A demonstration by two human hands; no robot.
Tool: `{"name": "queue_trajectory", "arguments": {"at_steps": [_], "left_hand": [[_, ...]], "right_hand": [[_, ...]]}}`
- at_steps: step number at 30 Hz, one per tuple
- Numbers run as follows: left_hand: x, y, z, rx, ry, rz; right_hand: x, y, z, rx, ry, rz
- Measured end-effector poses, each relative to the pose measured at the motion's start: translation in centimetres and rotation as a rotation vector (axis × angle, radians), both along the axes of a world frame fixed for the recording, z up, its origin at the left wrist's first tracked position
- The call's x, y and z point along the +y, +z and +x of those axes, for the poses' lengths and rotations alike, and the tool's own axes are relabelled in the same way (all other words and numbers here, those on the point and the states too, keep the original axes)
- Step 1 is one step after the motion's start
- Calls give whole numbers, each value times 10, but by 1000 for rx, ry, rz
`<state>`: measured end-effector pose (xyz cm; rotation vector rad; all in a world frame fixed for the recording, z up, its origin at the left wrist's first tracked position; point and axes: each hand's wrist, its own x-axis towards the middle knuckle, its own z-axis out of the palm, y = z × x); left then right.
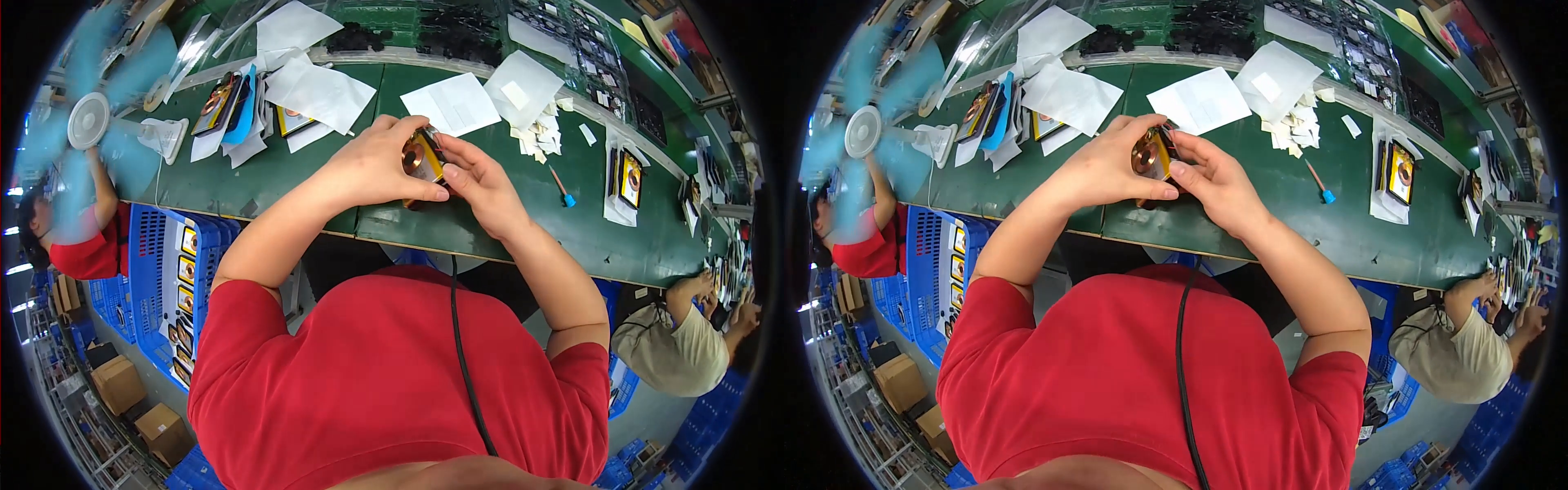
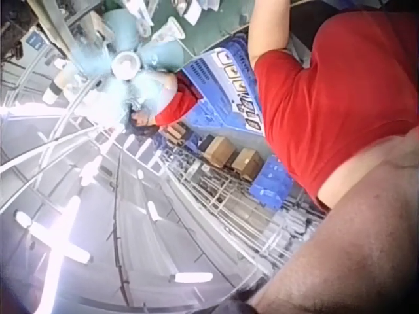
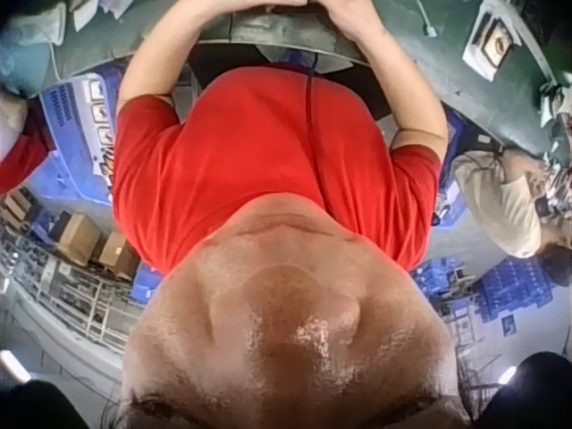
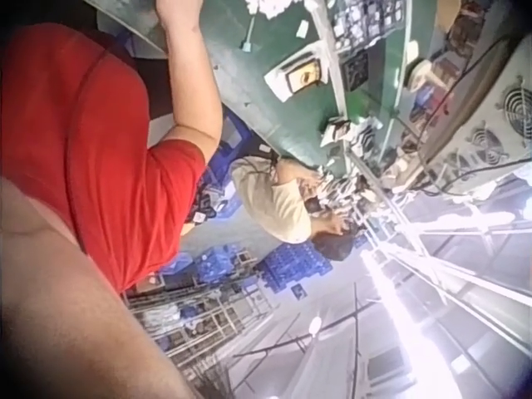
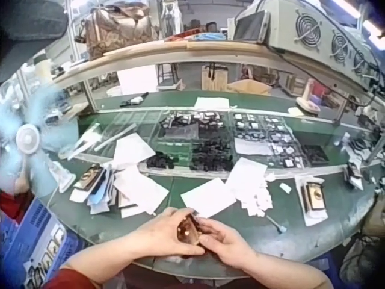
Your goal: Assembling electronic components by placing batteries and internal parts into device chassis on a production line.
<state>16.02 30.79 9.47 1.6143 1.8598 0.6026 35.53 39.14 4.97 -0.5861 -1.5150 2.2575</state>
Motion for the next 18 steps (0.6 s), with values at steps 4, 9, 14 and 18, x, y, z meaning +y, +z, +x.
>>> {"name": "queue_trajectory", "arguments": {"at_steps": [4, 9, 14, 18], "left_hand": [[1, 4, 0, -48, -30, -65], [-5, -18, -32, -547, 141, -1], [-19, -21, -61, -1254, 227, -189], [-44, -46, -76, -1696, 117, -94]], "right_hand": [[3, -1, 7, -9, -6, -32], [6, -11, 8, 24, -6, -152], [10, -2, 3, 76, -22, -221], [26, -1, -18, 87, 91, -275]]}}
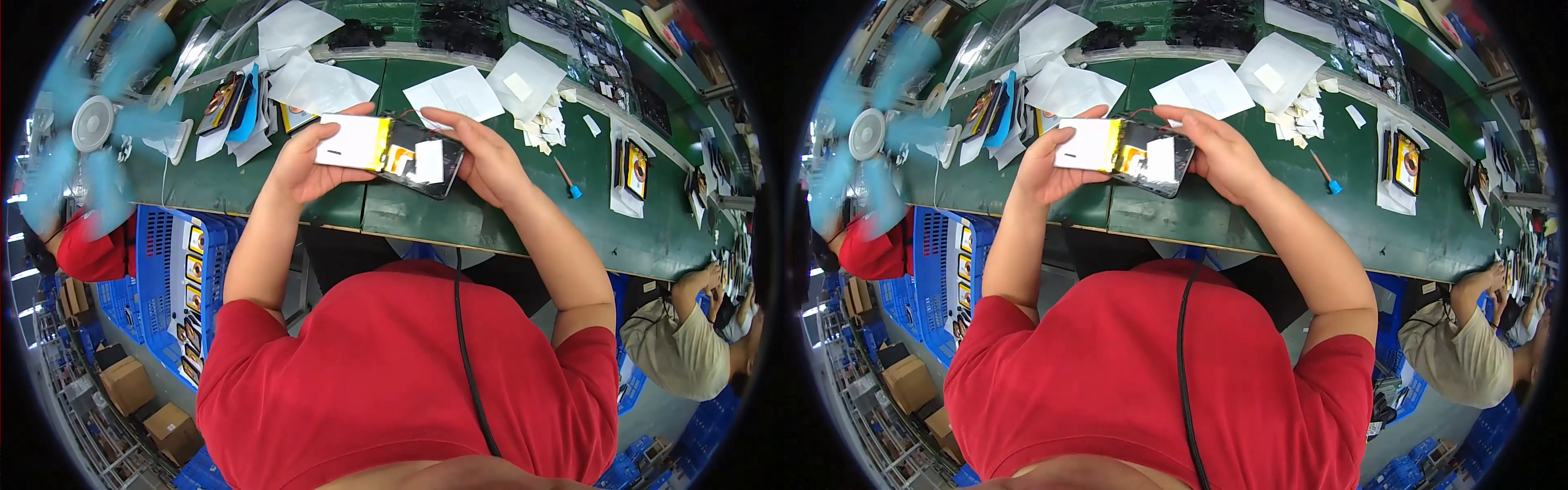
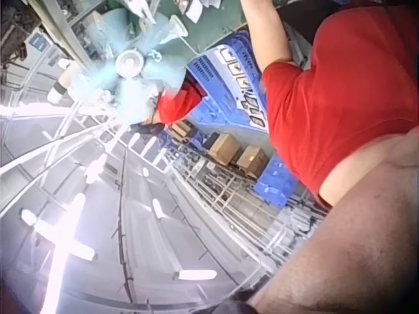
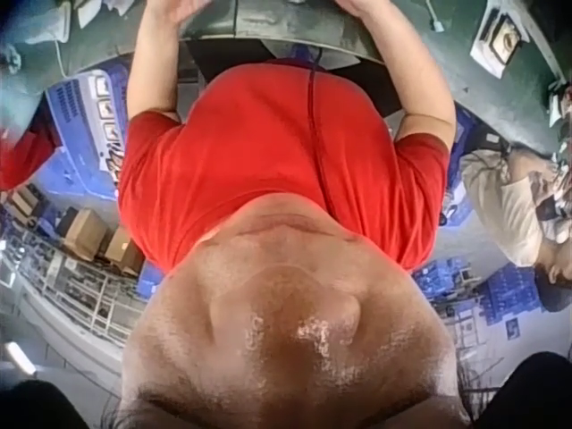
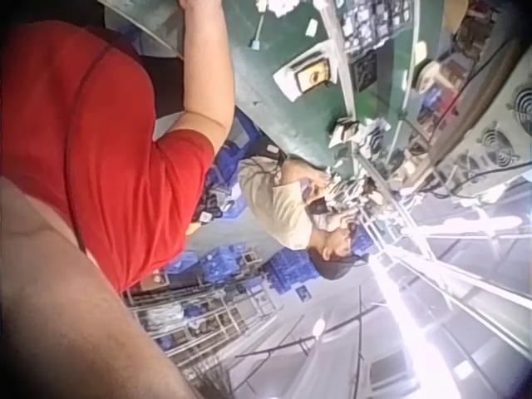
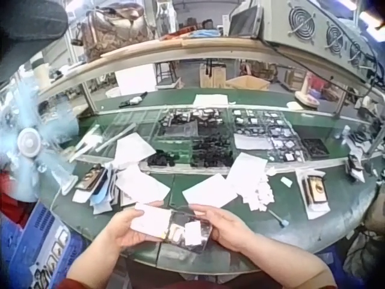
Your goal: Assembling electronic components by placing batteries and internal parts into device chassis on a production line.
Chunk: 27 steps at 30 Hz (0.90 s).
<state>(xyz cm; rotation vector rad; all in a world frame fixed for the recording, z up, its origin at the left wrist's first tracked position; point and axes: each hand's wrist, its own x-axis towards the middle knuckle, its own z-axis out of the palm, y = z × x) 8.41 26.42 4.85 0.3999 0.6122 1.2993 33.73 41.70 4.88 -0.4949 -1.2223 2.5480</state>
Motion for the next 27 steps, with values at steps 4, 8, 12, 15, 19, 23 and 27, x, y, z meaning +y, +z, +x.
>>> {"name": "queue_trajectory", "arguments": {"at_steps": [4, 8, 12, 15, 19, 23, 27], "left_hand": [[-31, -3, -10, -44, 138, 24], [-49, 6, -24, 42, 201, 24], [-49, 15, -29, 151, 224, 13], [-46, 19, -29, 173, 214, 0], [-42, 13, -33, 178, 171, -6], [-24, 12, -27, 166, 69, -66], [6, 8, -8, 203, -83, -79]], "right_hand": [[25, -15, -51, -262, -170, 669], [40, -40, -122, -433, -232, 1579], [33, -43, -164, -553, -265, 1693], [35, -44, -167, -475, -172, 1460], [32, -21, -108, -347, -111, 1268], [34, 2, -15, -523, 88, 1205], [22, 3, 47, -597, -75, 1343]]}}
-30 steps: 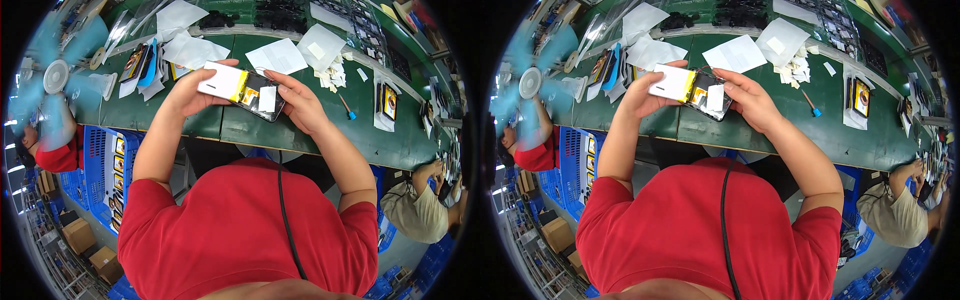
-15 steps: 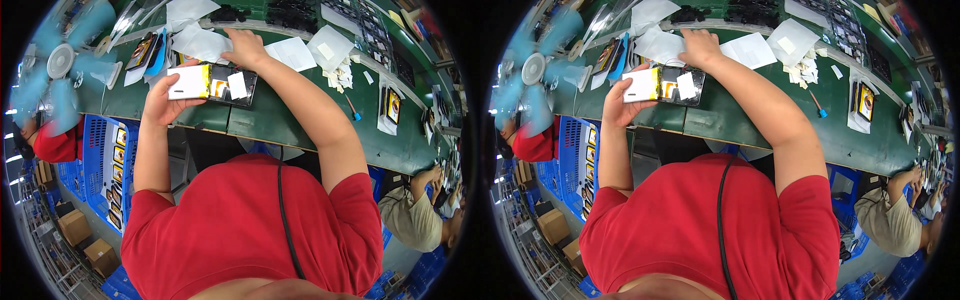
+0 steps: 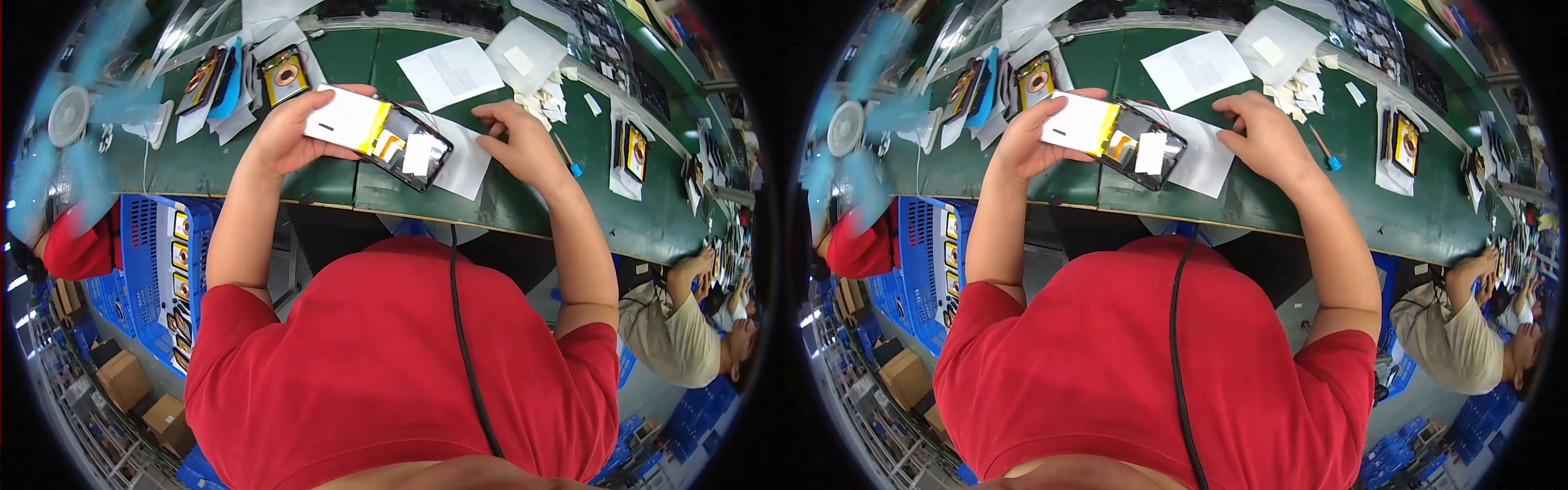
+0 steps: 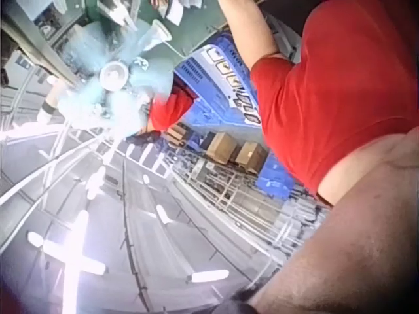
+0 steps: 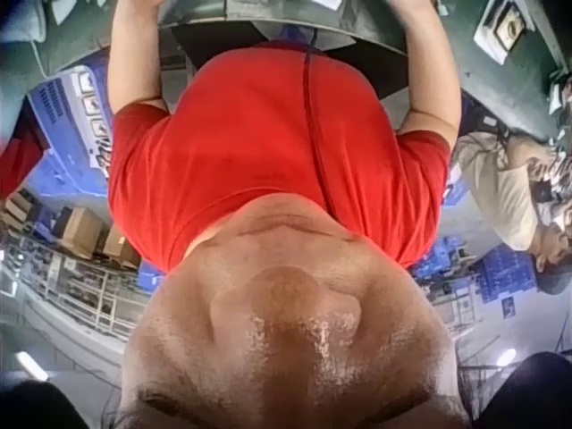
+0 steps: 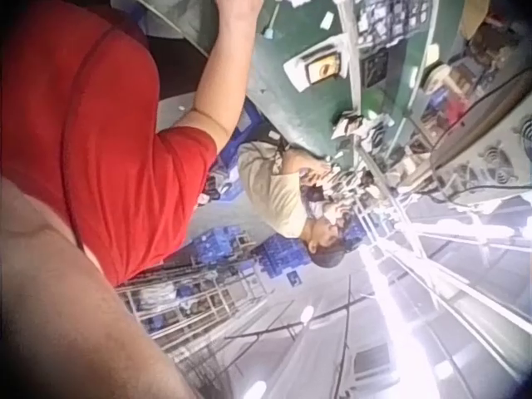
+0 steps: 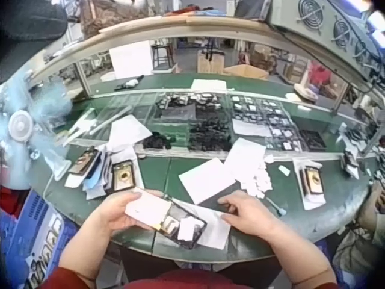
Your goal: Assembling electronic components by placing batteries and internal parts into device chassis on a production line.
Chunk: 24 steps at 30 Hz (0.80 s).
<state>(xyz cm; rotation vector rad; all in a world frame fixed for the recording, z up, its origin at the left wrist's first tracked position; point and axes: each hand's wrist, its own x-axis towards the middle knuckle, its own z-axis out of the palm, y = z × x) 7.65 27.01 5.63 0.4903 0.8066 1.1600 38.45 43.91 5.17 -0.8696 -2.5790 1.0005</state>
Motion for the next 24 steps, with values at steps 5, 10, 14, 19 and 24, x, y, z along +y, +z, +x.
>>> {"name": "queue_trajectory", "arguments": {"at_steps": [5, 10, 14, 19, 24], "left_hand": [[47, -10, 34, 182, -153, -91], [82, -5, 64, 521, -194, -110], [82, -11, 59, 653, -72, 4], [74, -30, 67, 976, -14, 156], [77, -37, 69, 719, 46, 73]], "right_hand": [[-22, -1, 23, 139, -134, -234], [-39, -6, 19, 14, -113, -292], [-43, -5, 20, 7, -130, -56], [-38, 1, 5, 82, -134, 120], [-33, -9, -21, 236, 43, 157]]}}
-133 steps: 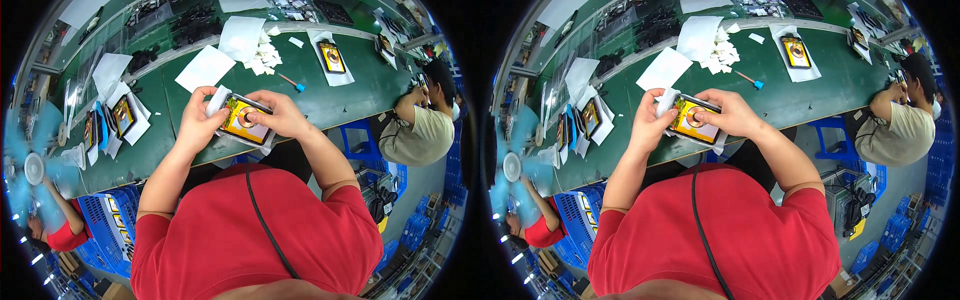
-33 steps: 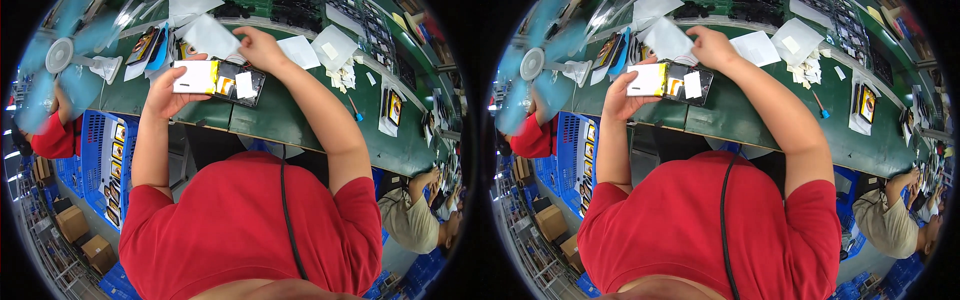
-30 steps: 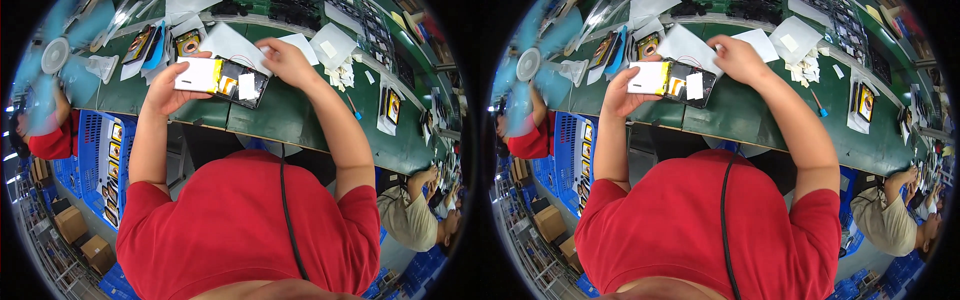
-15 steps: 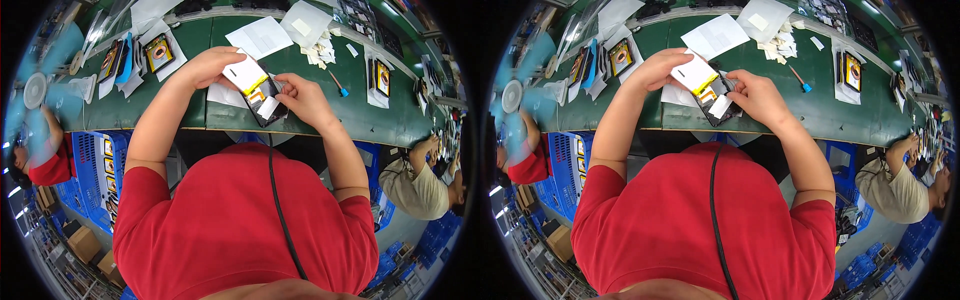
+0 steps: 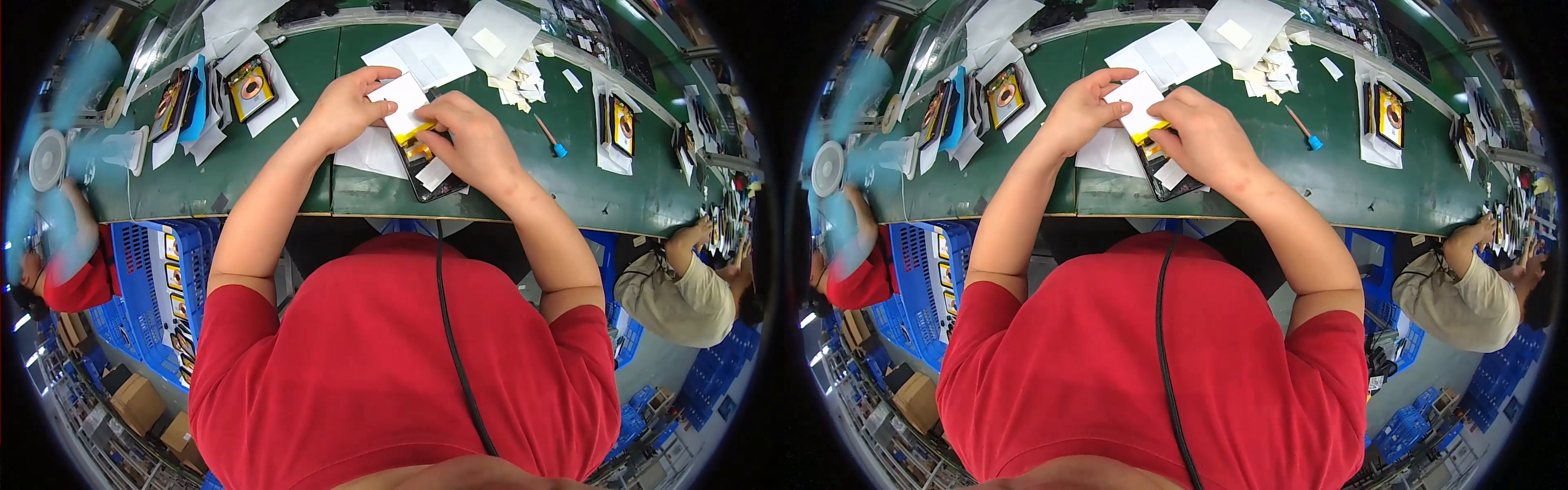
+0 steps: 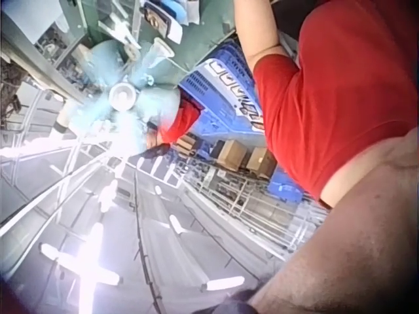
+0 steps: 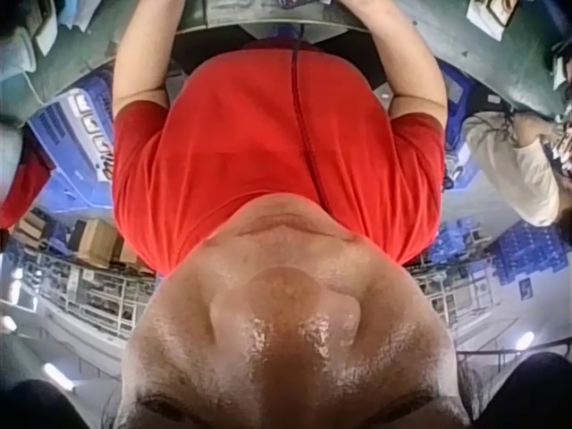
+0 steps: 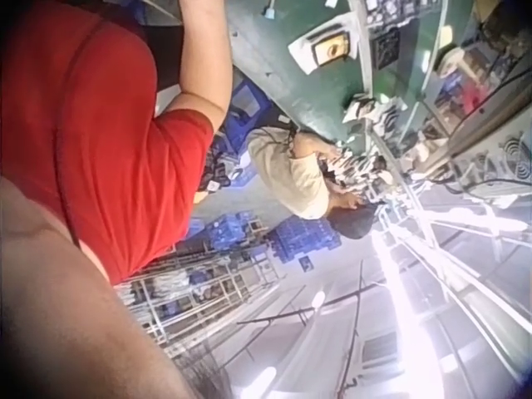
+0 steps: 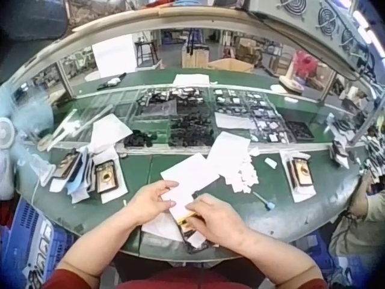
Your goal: Assembling electronic components by placing batteries and internal parts into device chassis on a production line.
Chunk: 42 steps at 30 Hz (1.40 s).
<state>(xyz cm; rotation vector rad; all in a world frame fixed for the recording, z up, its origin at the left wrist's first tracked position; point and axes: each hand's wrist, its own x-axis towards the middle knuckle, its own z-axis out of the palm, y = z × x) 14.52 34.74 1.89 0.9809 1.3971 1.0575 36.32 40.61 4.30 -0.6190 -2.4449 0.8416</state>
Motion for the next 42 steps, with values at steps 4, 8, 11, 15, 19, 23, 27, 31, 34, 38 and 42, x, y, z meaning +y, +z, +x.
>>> {"name": "queue_trajectory", "arguments": {"at_steps": [4, 8, 11, 15, 19, 23, 27, 31, 34, 38, 42], "left_hand": [[-1, 6, 2, -29, 13, -16], [-3, 3, -5, -285, 43, -63], [-2, -1, -6, -336, 54, -65], [-1, -7, -3, -384, 49, -22], [-2, -10, -6, -389, 49, -9], [-3, -6, -4, -369, 48, -48], [-2, -4, -7, -343, 8, -75], [-3, -2, -5, -373, 54, -73], [-3, -3, -5, -345, 58, -65], [-4, -2, -4, -347, 36, -54], [-4, -5, -5, -347, 21, -43]], "right_hand": [[9, -10, -18, 21, -2, 54], [19, -15, -32, 27, 28, 119], [21, -17, -36, 32, 97, 127], [22, -28, -35, 82, 112, 162], [20, -29, -37, 110, 107, 157], [21, -28, -38, 93, 108, 86], [21, -30, -38, 105, 89, 28], [19, -29, -41, 122, 60, -10], [19, -27, -40, 80, 76, 27], [20, -27, -40, 63, 88, 47], [19, -29, -40, 56, 71, 35]]}}
